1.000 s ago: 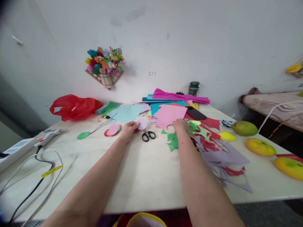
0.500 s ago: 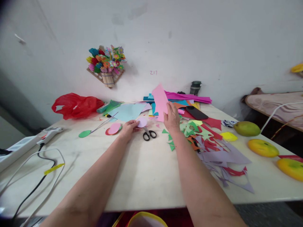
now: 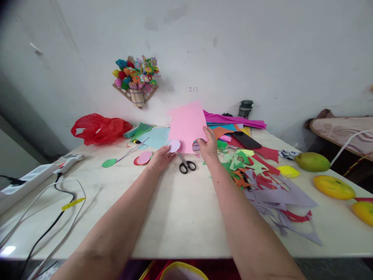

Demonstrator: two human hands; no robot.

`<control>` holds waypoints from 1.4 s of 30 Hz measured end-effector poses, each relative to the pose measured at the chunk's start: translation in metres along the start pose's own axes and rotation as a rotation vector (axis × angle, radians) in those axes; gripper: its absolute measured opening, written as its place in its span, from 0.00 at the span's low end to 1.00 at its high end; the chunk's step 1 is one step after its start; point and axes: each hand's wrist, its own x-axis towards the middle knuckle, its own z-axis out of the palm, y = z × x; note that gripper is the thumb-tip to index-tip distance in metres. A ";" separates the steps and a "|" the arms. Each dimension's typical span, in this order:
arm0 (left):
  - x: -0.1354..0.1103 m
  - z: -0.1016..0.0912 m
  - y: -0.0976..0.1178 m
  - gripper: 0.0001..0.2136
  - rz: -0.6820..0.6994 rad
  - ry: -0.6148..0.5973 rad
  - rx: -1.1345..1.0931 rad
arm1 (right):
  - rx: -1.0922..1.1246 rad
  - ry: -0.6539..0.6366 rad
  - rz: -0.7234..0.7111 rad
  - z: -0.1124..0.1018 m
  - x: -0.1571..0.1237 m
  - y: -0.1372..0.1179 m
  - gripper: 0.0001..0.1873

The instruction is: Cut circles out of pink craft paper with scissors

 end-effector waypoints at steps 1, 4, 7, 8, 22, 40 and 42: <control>-0.001 0.000 0.000 0.13 -0.007 -0.019 -0.008 | 0.030 -0.005 0.009 0.002 -0.001 0.000 0.33; -0.002 0.001 -0.002 0.13 -0.018 -0.074 -0.008 | 0.104 -0.035 0.051 0.007 -0.005 0.000 0.33; -0.002 0.003 -0.004 0.13 -0.025 -0.082 0.049 | 0.106 -0.082 0.132 0.010 -0.010 -0.002 0.34; -0.001 0.004 -0.005 0.13 -0.027 -0.074 0.067 | 0.102 -0.098 0.159 0.011 -0.011 -0.003 0.35; 0.000 0.011 -0.005 0.18 0.046 0.027 0.170 | 0.229 -0.095 0.171 0.014 -0.016 -0.009 0.35; 0.002 0.011 -0.009 0.35 0.131 0.173 0.151 | 0.333 0.058 0.765 0.021 -0.026 -0.029 0.10; 0.002 0.011 -0.009 0.34 0.126 0.191 0.150 | 0.289 -0.026 0.797 0.020 -0.028 -0.032 0.12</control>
